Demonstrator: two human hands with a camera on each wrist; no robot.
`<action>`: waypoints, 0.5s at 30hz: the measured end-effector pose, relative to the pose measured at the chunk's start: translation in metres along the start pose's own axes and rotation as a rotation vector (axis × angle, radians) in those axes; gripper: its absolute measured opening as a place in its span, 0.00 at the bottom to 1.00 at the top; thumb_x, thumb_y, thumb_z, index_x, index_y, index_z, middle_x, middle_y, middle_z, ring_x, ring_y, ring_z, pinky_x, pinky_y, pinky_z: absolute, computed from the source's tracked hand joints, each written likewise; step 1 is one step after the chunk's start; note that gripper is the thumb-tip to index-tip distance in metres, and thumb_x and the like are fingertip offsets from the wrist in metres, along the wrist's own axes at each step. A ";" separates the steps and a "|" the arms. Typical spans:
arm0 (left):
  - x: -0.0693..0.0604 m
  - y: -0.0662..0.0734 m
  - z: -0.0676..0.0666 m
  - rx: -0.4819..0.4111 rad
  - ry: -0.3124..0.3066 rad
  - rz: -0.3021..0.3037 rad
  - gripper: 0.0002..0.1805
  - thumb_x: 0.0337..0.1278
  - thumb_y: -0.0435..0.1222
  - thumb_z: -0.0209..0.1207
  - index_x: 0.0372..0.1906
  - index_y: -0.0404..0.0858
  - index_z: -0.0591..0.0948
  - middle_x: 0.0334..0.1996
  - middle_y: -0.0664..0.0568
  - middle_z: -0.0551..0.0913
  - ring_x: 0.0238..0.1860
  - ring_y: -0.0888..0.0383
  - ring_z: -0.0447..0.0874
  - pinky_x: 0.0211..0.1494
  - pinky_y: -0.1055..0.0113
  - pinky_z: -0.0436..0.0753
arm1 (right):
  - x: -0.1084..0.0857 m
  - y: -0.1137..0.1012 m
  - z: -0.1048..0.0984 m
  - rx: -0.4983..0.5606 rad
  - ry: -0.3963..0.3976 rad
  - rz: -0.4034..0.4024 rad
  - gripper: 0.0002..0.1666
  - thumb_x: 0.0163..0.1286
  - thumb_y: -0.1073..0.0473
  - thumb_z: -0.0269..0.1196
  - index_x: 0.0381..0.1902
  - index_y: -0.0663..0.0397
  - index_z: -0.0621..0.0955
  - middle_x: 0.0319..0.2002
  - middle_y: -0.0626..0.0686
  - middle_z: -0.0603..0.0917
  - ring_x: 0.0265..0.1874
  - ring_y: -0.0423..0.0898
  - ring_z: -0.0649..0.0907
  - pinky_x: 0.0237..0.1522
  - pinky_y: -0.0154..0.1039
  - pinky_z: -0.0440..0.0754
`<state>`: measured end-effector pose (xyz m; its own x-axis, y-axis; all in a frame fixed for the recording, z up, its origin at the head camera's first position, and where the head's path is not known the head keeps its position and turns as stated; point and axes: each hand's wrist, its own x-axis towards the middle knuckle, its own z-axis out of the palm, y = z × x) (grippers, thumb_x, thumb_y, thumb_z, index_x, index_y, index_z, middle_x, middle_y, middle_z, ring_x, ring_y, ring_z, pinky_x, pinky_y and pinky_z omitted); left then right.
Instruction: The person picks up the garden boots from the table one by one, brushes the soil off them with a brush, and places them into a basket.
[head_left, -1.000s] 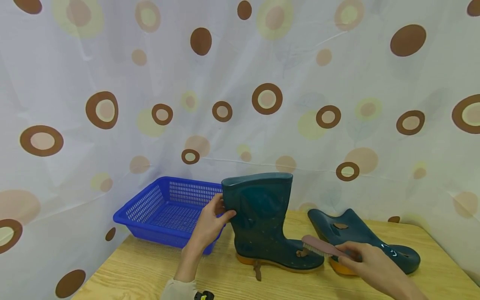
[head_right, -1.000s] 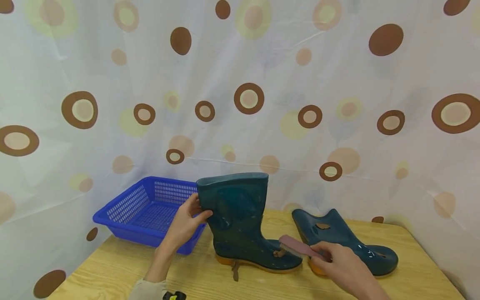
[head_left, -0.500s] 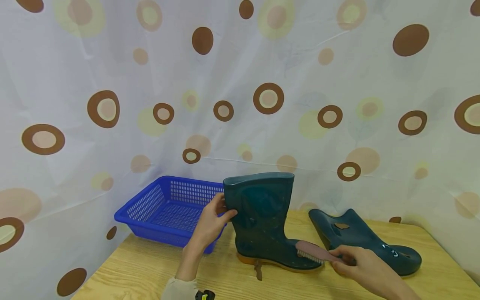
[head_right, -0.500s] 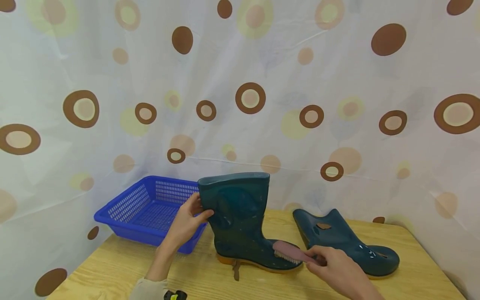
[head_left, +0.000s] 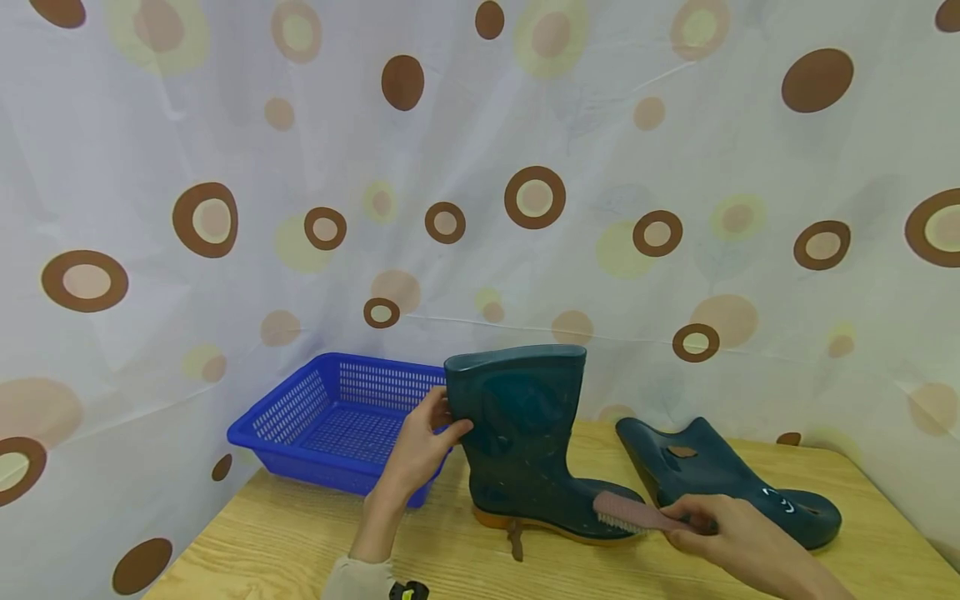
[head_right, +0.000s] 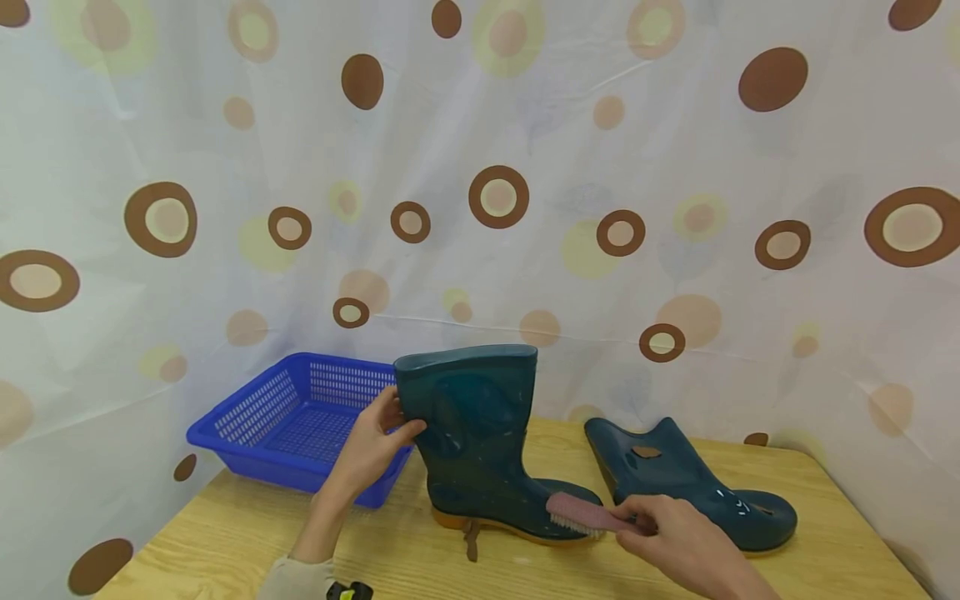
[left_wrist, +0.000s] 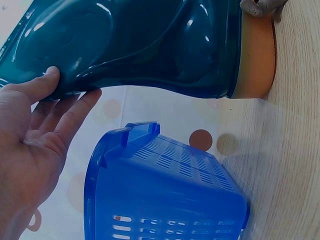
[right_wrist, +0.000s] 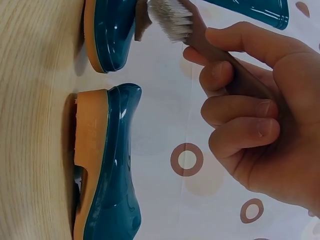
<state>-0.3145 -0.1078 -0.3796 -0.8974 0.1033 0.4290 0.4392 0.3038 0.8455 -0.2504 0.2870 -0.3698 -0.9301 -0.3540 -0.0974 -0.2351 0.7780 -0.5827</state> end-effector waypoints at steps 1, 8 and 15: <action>0.000 0.000 0.000 -0.001 0.001 -0.003 0.22 0.64 0.39 0.63 0.61 0.50 0.74 0.53 0.48 0.84 0.55 0.49 0.83 0.53 0.54 0.85 | -0.001 0.000 0.000 -0.005 0.012 -0.004 0.21 0.71 0.45 0.61 0.52 0.53 0.83 0.29 0.48 0.78 0.27 0.39 0.73 0.27 0.35 0.70; 0.000 0.000 0.000 0.002 0.000 -0.003 0.22 0.64 0.39 0.63 0.61 0.50 0.74 0.52 0.48 0.84 0.54 0.49 0.84 0.52 0.55 0.86 | 0.003 -0.004 0.004 -0.036 0.108 0.015 0.23 0.71 0.46 0.62 0.56 0.54 0.82 0.28 0.46 0.77 0.26 0.39 0.73 0.27 0.34 0.69; 0.000 0.001 -0.001 0.001 -0.008 0.003 0.22 0.65 0.39 0.63 0.62 0.50 0.74 0.53 0.48 0.84 0.55 0.48 0.83 0.53 0.54 0.85 | 0.006 -0.002 0.008 0.007 0.041 0.006 0.23 0.71 0.48 0.61 0.57 0.56 0.81 0.32 0.47 0.80 0.28 0.40 0.74 0.28 0.35 0.73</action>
<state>-0.3142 -0.1083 -0.3789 -0.8962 0.1116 0.4293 0.4421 0.3041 0.8439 -0.2535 0.2795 -0.3755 -0.9424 -0.3275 -0.0678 -0.2275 0.7764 -0.5878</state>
